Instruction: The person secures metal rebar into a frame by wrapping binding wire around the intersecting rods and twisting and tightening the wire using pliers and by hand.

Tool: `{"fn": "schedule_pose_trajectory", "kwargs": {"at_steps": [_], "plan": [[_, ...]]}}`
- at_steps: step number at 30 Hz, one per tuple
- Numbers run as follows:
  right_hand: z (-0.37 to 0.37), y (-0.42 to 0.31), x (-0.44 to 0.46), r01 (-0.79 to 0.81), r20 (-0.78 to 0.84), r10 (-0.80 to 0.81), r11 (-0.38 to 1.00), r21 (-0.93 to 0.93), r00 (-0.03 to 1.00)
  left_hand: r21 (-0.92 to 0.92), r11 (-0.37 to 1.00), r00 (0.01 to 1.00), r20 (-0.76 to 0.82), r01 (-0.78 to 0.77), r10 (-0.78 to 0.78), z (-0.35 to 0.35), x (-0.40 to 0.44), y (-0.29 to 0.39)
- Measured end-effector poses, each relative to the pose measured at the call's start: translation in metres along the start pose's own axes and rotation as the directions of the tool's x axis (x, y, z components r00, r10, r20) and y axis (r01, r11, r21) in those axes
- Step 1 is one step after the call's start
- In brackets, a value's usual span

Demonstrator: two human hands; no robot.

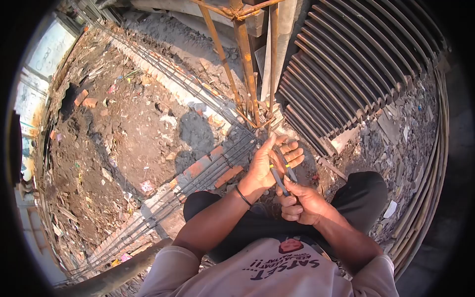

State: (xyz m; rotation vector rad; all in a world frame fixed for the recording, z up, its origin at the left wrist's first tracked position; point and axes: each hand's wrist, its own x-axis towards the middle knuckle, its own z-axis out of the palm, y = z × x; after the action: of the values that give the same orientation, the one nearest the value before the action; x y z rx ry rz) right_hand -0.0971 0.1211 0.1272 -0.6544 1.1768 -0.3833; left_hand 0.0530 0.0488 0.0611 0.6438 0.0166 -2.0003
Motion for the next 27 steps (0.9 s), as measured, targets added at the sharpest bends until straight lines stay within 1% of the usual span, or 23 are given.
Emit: {"fn": "schedule_pose_trajectory", "kwargs": {"at_steps": [2, 3, 4, 5, 6, 7, 9, 10, 11, 12, 13, 14, 15, 16, 17, 19, 20, 21, 22, 23, 24, 25, 27], "plan": [[0.001, -0.004, -0.001, 0.034, 0.044, -0.031, 0.997, -0.070, 0.999, -0.065, 0.996, 0.992, 0.115, 0.058, -0.050, 0.001, 0.002, 0.001], [0.003, -0.007, -0.003, 0.052, 0.067, -0.046, 0.994, -0.100, 0.997, -0.104, 0.993, 0.997, 0.054, 0.060, -0.055, 0.007, 0.001, 0.001], [0.007, -0.017, -0.010, 0.166, -0.080, -0.311, 0.687, -0.708, 0.947, -0.075, 0.997, 1.000, -0.004, 0.029, -0.030, 0.009, 0.002, -0.003], [0.011, -0.014, -0.009, 0.158, -0.087, -0.307, 0.689, -0.707, 0.948, -0.043, 0.999, 0.998, -0.057, 0.003, -0.006, 0.012, 0.005, -0.007], [0.018, -0.009, -0.011, 0.105, -0.115, -0.580, 0.332, -0.937, 0.806, -0.048, 0.999, 0.990, -0.140, -0.026, 0.019, 0.023, 0.005, -0.010], [0.022, -0.005, -0.011, -0.082, -0.007, -0.794, -0.054, -0.995, 0.608, -0.054, 0.998, 0.991, -0.135, -0.014, 0.007, 0.024, 0.006, -0.013], [0.023, -0.004, -0.007, -0.111, -0.037, -0.785, -0.040, -0.993, 0.619, -0.063, 0.997, 0.981, -0.192, -0.051, 0.038, 0.025, 0.012, -0.016], [0.024, -0.007, -0.005, -0.134, -0.162, -0.689, 0.095, -0.986, 0.706, -0.006, 0.998, 0.992, -0.109, -0.058, 0.057, 0.020, 0.010, -0.014], [0.023, -0.010, -0.002, -0.170, -0.271, -0.567, 0.225, -0.959, 0.778, -0.012, 0.998, 0.993, -0.104, -0.065, 0.063, 0.016, 0.010, -0.014], [0.010, -0.008, 0.001, -0.024, -0.110, -0.707, 0.130, -0.991, 0.698, 0.066, 0.996, 0.994, -0.082, -0.067, 0.072, 0.024, -0.002, -0.008], [0.002, -0.015, 0.000, -0.023, -0.110, -0.706, 0.131, -0.991, 0.699, 0.148, 0.987, 0.995, -0.060, -0.067, 0.077, 0.027, -0.010, -0.005], [-0.005, -0.027, 0.002, 0.045, -0.285, -0.348, 0.700, -0.713, 0.893, 0.173, 0.981, 0.994, -0.056, -0.087, 0.098, 0.014, -0.007, -0.009], [-0.012, -0.033, 0.001, -0.101, -0.173, 0.074, 0.983, -0.153, 0.982, 0.079, 0.995, 0.997, -0.028, -0.066, 0.069, 0.010, -0.003, -0.008], [-0.021, -0.036, 0.000, -0.205, 0.061, 0.197, 0.959, 0.193, 0.979, -0.028, 1.000, 1.000, -0.011, -0.002, 0.002, 0.022, -0.002, -0.002], [-0.024, -0.040, -0.001, -0.205, 0.060, 0.197, 0.959, 0.194, 0.979, -0.135, 0.989, 0.998, 0.010, 0.062, -0.061, 0.034, -0.005, 0.004], [-0.026, -0.051, -0.003, -0.251, 0.145, 0.231, 0.958, 0.139, 0.962, -0.160, 0.986, 0.995, 0.093, 0.050, -0.036, 0.021, 0.009, -0.003], [-0.019, -0.057, -0.008, -0.137, 0.076, 0.147, 0.983, -0.122, 0.986, -0.186, 0.982, 0.985, 0.170, 0.043, -0.011, 0.015, 0.020, -0.009], [-0.009, -0.062, -0.017, -0.139, 0.073, 0.149, 0.983, -0.123, 0.986, -0.189, 0.981, 0.985, 0.171, 0.044, -0.011, 0.017, 0.022, -0.012], [0.000, -0.065, -0.027, 0.102, -0.087, -0.274, 0.606, -0.789, 0.958, -0.201, 0.980, 0.994, 0.110, 0.015, 0.007, 0.022, 0.023, -0.014], [0.010, -0.065, -0.032, 0.007, 0.112, -0.629, -0.168, -0.986, 0.769, -0.211, 0.977, 0.999, 0.045, -0.014, 0.025, 0.026, 0.025, -0.016], [0.021, -0.059, -0.034, -0.110, 0.124, -0.688, -0.285, -0.952, 0.715, -0.268, 0.963, 1.000, -0.014, -0.014, 0.011, 0.037, 0.027, -0.014], [0.017, -0.054, -0.029, -0.116, 0.119, -0.692, -0.283, -0.952, 0.712, -0.266, 0.964, 1.000, -0.008, -0.009, 0.007, 0.041, 0.026, -0.013], [0.002, -0.039, -0.009, -0.251, 0.126, -0.725, -0.388, -0.887, 0.677, -0.252, 0.967, 0.997, -0.082, -0.032, 0.011, 0.045, 0.023, -0.013]]}}
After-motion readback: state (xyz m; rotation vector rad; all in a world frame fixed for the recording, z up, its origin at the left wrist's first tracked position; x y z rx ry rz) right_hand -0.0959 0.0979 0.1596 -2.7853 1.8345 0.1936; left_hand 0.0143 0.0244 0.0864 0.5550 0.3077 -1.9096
